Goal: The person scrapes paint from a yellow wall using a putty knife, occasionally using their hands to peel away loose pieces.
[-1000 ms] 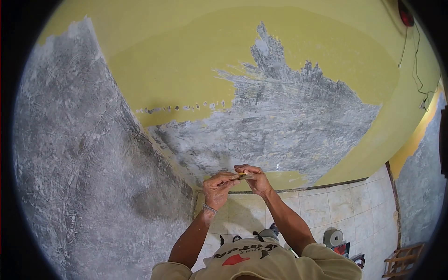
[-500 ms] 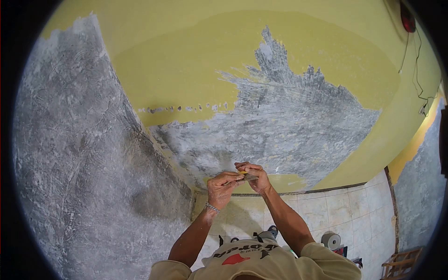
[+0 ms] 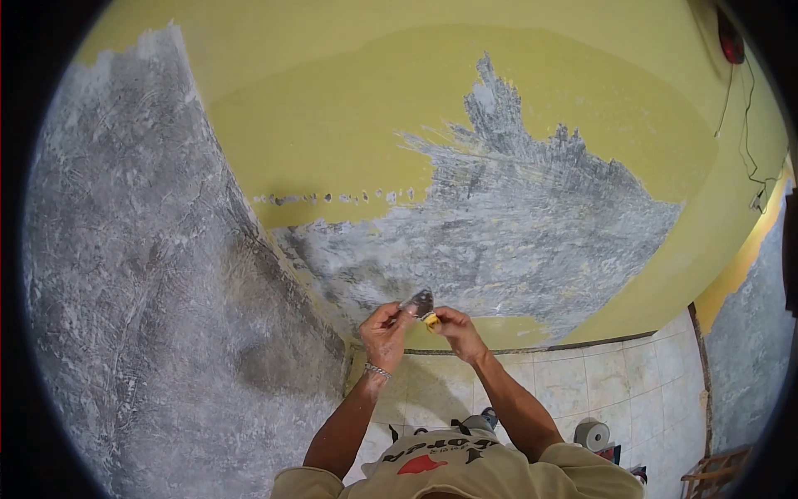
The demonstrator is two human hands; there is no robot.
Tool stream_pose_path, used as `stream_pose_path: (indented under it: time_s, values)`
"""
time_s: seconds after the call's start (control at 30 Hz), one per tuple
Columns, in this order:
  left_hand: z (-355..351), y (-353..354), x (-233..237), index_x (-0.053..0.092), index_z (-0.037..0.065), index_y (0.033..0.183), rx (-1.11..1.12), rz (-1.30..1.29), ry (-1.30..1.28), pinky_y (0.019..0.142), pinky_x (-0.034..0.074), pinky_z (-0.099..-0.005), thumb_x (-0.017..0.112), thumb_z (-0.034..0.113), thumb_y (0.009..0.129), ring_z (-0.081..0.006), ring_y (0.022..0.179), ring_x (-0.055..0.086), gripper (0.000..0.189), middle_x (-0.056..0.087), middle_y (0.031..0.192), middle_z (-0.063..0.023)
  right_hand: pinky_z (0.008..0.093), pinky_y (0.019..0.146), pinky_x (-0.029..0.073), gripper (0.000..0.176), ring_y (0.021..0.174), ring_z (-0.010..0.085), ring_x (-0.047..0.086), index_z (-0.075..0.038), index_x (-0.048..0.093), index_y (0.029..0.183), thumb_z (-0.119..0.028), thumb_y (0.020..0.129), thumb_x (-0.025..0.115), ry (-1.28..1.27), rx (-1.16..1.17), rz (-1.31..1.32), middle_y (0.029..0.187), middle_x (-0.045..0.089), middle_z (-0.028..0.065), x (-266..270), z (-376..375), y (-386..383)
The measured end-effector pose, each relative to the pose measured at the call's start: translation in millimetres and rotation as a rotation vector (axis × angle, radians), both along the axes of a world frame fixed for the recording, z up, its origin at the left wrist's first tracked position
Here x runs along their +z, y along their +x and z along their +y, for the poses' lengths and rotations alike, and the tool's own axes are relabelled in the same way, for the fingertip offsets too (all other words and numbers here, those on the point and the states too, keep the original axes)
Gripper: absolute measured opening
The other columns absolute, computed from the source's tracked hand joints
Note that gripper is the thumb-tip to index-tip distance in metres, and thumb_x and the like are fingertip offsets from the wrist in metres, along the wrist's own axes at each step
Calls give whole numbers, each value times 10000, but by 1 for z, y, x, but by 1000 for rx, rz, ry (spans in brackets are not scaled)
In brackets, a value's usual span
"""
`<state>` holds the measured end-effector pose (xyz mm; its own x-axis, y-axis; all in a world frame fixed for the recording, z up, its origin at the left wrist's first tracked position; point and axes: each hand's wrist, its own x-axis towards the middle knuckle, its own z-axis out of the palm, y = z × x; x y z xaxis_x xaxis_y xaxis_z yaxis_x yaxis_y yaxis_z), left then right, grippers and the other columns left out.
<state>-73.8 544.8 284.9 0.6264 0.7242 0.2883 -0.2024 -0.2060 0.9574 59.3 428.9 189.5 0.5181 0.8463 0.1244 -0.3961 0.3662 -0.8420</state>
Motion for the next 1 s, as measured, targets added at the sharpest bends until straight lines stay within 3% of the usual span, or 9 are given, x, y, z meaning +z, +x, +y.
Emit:
stream_pose_path:
  time_s: [0.13,0.17,0.27,0.4,0.6,0.67,0.8,0.83,1.0]
  values:
    - [21,4,-12,670,-49,856,35,-88,-242,605,585,-278,675,180,936,-102,677,620,242,637,739,-45,266,823,467,324,927,80,562,-27,639,1144,-103,847,744,-243,-145,-355,1021,643,-26,6,-2,-27]
    - [28,4,-18,677,-46,855,40,-33,-235,593,587,-282,648,215,958,-105,699,623,283,645,743,-45,306,800,496,348,946,133,592,-36,617,1199,-120,877,722,-468,-216,-622,1024,658,35,15,-10,-30]
    - [38,13,-24,669,-49,860,18,19,-287,593,591,-285,618,237,976,-118,690,635,313,630,723,-48,335,796,509,385,920,204,623,-62,587,1271,-111,903,690,-442,-512,-1088,997,660,118,34,-15,-36]
    - [45,45,-18,676,-61,924,33,48,-311,626,596,-290,612,218,978,-141,711,663,291,672,787,-90,367,811,517,424,889,274,630,-97,554,1341,-124,929,654,-393,-509,-967,970,645,191,49,-15,-16]
    - [48,111,-56,660,-46,1159,47,-50,-191,798,573,-292,629,219,967,-150,927,684,329,713,1048,-125,293,587,529,467,625,128,560,-130,499,1422,-155,967,602,-399,-373,-825,798,590,43,49,-12,53]
    - [43,132,-62,619,-9,1265,88,140,7,840,543,-274,641,221,961,-152,996,664,382,704,1103,-88,240,501,471,484,554,64,485,-149,476,1451,-153,979,584,-392,-198,-492,731,524,-18,59,-8,74]
    - [34,165,-50,450,20,1434,89,354,201,810,506,-269,584,323,985,-157,964,640,558,640,1249,-189,232,544,426,501,594,58,456,-153,478,1453,-90,964,565,-435,-37,-369,835,557,-16,63,10,116]
    - [36,170,-49,408,0,1451,85,407,226,742,491,-286,567,356,988,-153,816,595,606,646,1202,-201,232,544,426,501,594,58,456,-153,478,1453,-90,964,565,-433,-14,-366,835,557,-16,66,14,123]
    - [41,195,-59,386,-21,1458,225,170,229,650,482,-287,578,342,983,-174,692,551,628,658,908,-131,233,546,425,498,614,47,470,-151,482,1451,-88,961,546,-387,132,-242,842,570,-20,91,29,147]
